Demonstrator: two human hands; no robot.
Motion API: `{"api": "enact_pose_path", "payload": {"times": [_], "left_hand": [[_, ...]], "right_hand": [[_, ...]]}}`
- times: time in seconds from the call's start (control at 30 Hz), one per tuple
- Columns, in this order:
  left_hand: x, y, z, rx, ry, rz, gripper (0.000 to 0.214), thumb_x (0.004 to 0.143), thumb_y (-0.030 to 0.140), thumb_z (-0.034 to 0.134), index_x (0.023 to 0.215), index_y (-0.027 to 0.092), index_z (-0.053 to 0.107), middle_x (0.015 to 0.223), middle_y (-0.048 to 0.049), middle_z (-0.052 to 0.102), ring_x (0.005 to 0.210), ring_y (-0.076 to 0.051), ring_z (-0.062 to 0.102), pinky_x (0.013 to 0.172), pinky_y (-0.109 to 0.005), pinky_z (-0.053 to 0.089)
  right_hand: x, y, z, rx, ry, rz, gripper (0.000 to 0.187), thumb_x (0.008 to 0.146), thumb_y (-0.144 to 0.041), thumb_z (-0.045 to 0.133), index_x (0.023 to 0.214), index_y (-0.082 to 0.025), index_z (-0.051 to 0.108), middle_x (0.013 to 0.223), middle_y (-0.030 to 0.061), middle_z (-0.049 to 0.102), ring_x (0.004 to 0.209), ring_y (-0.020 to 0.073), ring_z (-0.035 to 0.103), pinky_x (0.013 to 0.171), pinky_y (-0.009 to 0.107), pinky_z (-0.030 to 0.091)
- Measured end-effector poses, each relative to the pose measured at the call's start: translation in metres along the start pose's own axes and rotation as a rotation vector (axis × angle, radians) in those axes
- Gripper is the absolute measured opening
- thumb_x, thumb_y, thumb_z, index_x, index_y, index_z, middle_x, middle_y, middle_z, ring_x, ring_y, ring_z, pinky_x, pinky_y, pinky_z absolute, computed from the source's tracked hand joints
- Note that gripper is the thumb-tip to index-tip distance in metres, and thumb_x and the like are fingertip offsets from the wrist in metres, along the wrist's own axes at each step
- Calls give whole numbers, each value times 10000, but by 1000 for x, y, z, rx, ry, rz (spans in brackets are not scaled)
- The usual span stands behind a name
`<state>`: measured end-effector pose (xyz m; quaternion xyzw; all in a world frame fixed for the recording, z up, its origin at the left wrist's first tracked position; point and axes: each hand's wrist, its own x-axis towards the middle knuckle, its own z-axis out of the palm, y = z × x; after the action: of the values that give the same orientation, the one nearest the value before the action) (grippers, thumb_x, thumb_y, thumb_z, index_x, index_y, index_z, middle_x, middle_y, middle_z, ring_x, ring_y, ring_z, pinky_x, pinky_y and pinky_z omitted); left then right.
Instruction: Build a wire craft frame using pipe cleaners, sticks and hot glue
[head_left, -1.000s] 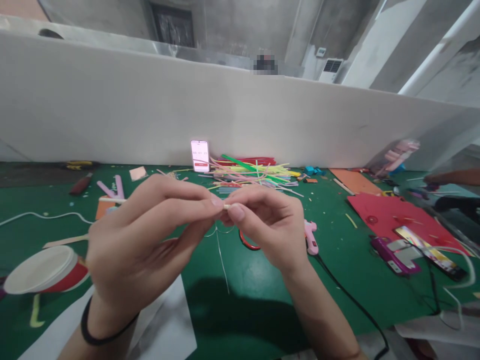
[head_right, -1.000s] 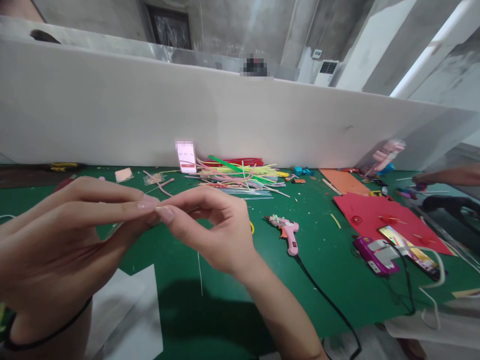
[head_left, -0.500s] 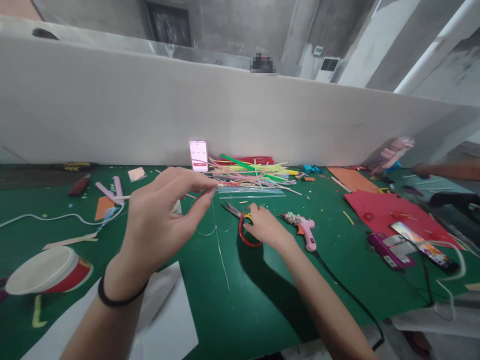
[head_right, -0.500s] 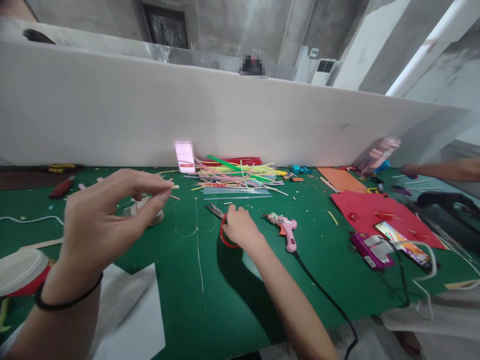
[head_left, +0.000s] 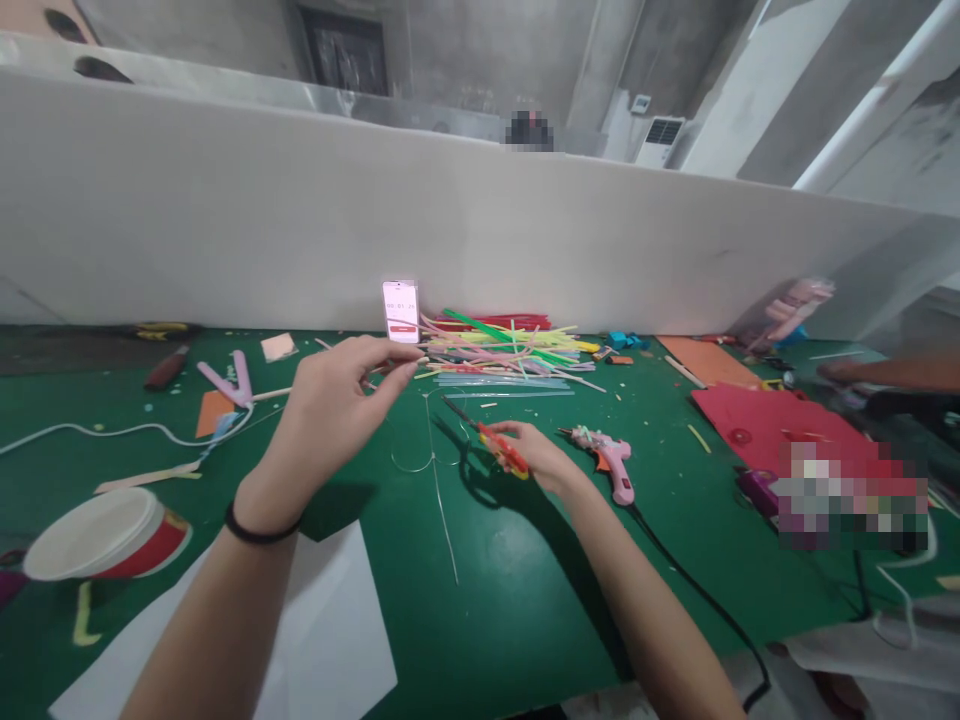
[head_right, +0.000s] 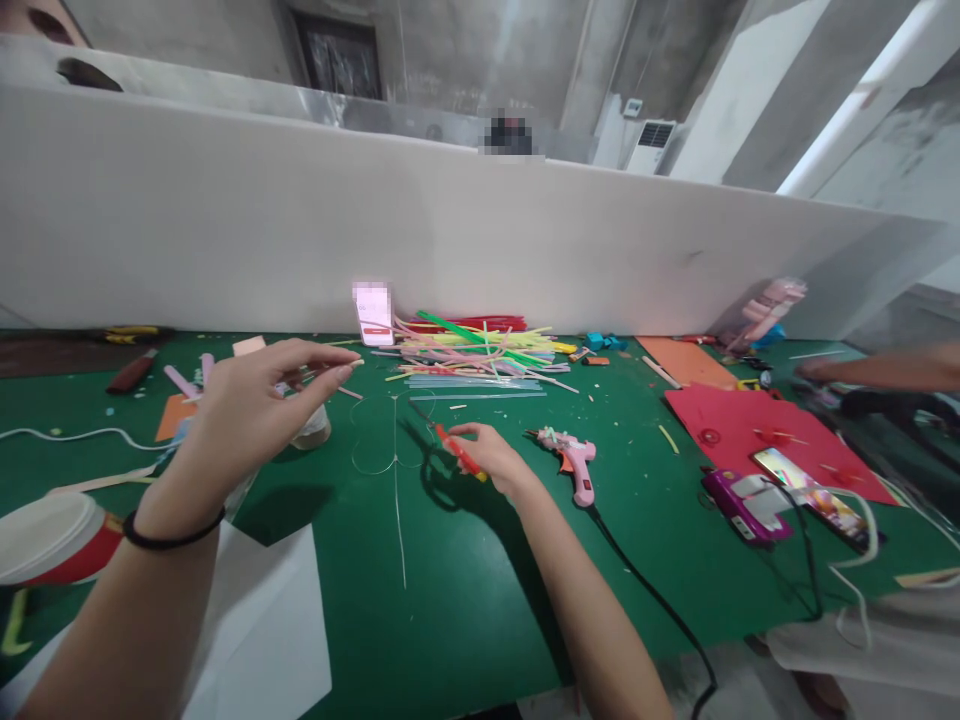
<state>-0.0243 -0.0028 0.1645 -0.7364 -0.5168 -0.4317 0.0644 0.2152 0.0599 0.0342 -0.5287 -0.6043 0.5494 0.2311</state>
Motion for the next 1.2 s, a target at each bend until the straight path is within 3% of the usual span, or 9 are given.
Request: {"api": "enact_pose_path", "payload": {"times": [0.13, 0.23, 0.37, 0.47, 0.6, 0.8, 0.93, 1.03, 1.2], "left_hand": [[1, -4, 1, -5, -23, -32, 149, 884, 333, 609, 908, 239, 723, 848, -15, 741, 685, -151, 629, 579, -259, 449], [0, -2, -3, -11, 61, -116, 180, 884, 394, 605, 867, 238, 694, 704, 11, 667, 591, -129, 562, 528, -252, 412], [-3, 16, -5, -104, -10, -192, 316, 882, 470, 591, 693, 218, 613, 486, 57, 429, 444, -101, 392, 434, -247, 301], [-7, 35, 4, -213, -260, -144, 340, 901, 490, 549, 722, 210, 623, 547, 43, 517, 480, -110, 449, 446, -240, 327], [-10, 45, 19, -152, -217, -118, 224, 925, 403, 533, 877, 211, 637, 674, 29, 639, 523, -118, 524, 516, -240, 379], [-10, 38, 21, -139, -123, -154, 315, 986, 405, 411, 873, 209, 630, 678, 20, 653, 549, -131, 559, 539, -242, 369], [-8, 31, 19, -50, -136, -175, 292, 925, 452, 530, 781, 209, 603, 592, 40, 593, 507, -126, 510, 541, -251, 345], [-4, 23, 17, -21, -207, -149, 360, 938, 459, 488, 688, 211, 565, 512, 45, 502, 481, -130, 468, 530, -258, 316], [0, 17, 11, -56, -199, -115, 368, 939, 453, 453, 678, 212, 548, 543, 35, 499, 530, -139, 490, 551, -260, 329]], "right_hand": [[-19, -12, 9, 686, -424, -102, 444, 751, -412, 770, 1091, -176, 609, 844, 5, 589, 626, 64, 513, 583, 185, 415], [-38, -29, 24, 850, -507, -216, 470, 794, -489, 718, 1141, -196, 598, 841, 2, 571, 640, 64, 494, 599, 181, 425], [-50, -50, 44, 666, -215, -471, 564, 744, -429, 775, 1210, -242, 517, 918, 5, 588, 677, 98, 530, 636, 229, 476], [-48, -59, 52, 359, 177, -575, 646, 779, -395, 735, 1327, -256, 422, 1069, 54, 604, 873, 169, 610, 779, 306, 528], [-46, -66, 52, -63, 471, -738, 668, 935, -355, 499, 1516, -190, 215, 1470, 164, 400, 1372, 257, 389, 1101, 419, 388], [-60, -75, 56, -291, 458, -834, 689, 967, -257, 405, 1562, -191, 63, 1574, 147, 273, 1470, 233, 241, 1170, 474, 294], [-66, -82, 41, -212, 261, -715, 729, 906, -385, 577, 1529, -201, 247, 1355, 156, 555, 1214, 269, 561, 970, 426, 491], [-64, -86, 19, -139, 232, -584, 474, 903, -504, 564, 1287, -227, 575, 789, 27, 669, 659, 164, 619, 625, 290, 497], [-44, -89, 10, -48, 261, -642, 403, 863, -603, 564, 854, -203, 616, 684, -27, 500, 608, 110, 453, 555, 234, 370]]}}
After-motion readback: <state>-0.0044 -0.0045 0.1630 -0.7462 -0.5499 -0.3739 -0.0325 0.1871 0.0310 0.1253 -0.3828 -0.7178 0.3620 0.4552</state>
